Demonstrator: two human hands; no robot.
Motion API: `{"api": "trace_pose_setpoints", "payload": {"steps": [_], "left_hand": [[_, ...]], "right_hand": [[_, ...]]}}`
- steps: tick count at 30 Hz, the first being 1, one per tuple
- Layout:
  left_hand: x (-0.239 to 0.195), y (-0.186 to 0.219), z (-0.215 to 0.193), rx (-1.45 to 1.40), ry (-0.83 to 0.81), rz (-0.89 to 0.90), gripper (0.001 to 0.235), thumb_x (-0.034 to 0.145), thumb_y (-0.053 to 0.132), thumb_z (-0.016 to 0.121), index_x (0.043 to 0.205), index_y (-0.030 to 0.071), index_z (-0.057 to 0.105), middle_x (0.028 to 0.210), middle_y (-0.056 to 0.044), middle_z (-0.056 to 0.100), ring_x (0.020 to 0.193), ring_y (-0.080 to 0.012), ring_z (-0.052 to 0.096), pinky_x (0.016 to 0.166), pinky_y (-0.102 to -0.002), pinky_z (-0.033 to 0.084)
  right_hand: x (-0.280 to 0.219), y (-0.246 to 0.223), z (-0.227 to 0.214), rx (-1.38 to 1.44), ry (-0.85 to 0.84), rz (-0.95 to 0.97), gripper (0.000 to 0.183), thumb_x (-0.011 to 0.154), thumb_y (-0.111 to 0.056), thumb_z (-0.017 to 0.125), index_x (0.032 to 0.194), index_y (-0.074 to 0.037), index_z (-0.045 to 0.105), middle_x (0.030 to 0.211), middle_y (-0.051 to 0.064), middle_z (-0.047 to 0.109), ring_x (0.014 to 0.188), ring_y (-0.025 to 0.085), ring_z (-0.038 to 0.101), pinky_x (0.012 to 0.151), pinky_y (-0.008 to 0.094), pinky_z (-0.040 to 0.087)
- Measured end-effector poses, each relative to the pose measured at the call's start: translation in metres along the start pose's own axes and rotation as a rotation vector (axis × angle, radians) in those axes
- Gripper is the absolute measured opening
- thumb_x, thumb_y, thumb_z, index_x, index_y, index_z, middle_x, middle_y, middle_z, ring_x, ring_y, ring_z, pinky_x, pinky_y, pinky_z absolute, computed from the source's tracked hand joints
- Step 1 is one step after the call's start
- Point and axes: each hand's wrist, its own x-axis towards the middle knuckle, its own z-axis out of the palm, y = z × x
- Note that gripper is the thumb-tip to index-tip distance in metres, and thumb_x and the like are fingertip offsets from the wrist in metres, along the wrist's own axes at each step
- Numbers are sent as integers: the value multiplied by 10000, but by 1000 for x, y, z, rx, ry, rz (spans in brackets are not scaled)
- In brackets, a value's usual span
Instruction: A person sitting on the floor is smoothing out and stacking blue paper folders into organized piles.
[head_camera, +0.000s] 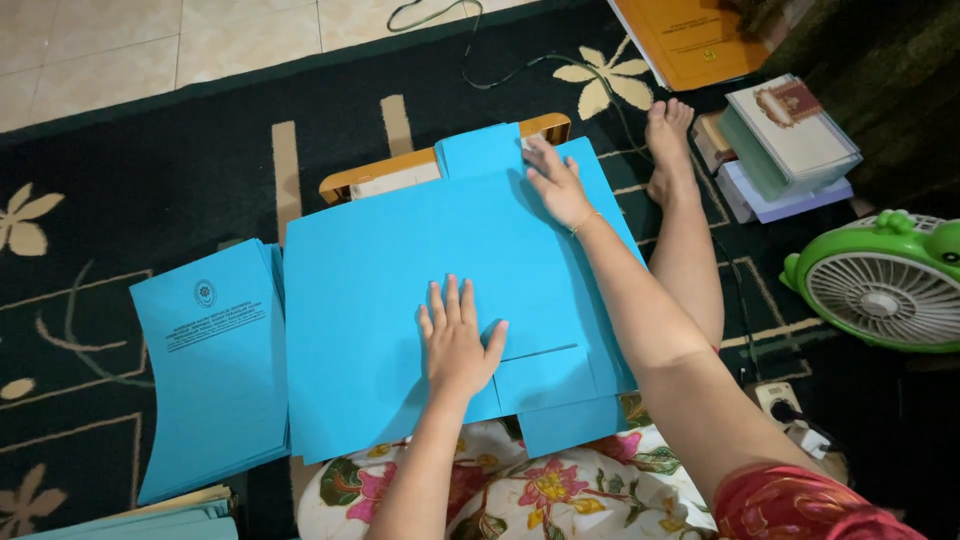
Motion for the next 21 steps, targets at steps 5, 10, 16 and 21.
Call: {"api": "trace_pose_setpoints", "payload": {"steps": [5,10,16,21], "left_hand": [[0,0,-1,-12,-2,3,801,1017,554,402,1610,39,242,1707,-221,98,1572,-430,5,1223,-598,-22],[0,0,0,3,-2,-3,801,1018,553,401,1608,33,247,1707,-224,98,1573,-431,7,1224,-597,-13],[2,-2,5,9,12,11,790,1029,547,382,1610,32,237,1706,-228,90,1570,-435,6,1221,-601,-11],[1,-1,3,-31,13,6,759,1021,497,433,1606,47,254,1702,-211,117,1571,-423,34,1233,-607,24]], "right_hand": [[7,17,4,-47,91,7,388,1114,-473,406,1371,-233,572,1177,17,716,1347,260,533,1228,566,165],[2,2,31,-726,81,-102,326,983,-476,633,1284,-354,672,1467,-45,560,1473,220,381,1197,560,209],[8,-47,87,-939,-67,264,746,1068,-518,319,1637,-39,259,1710,195,201,1594,344,89,1274,512,55],[9,-67,118,-917,-351,-32,688,1085,-476,232,1672,-129,141,1740,103,131,1609,292,82,1280,521,81]]}}
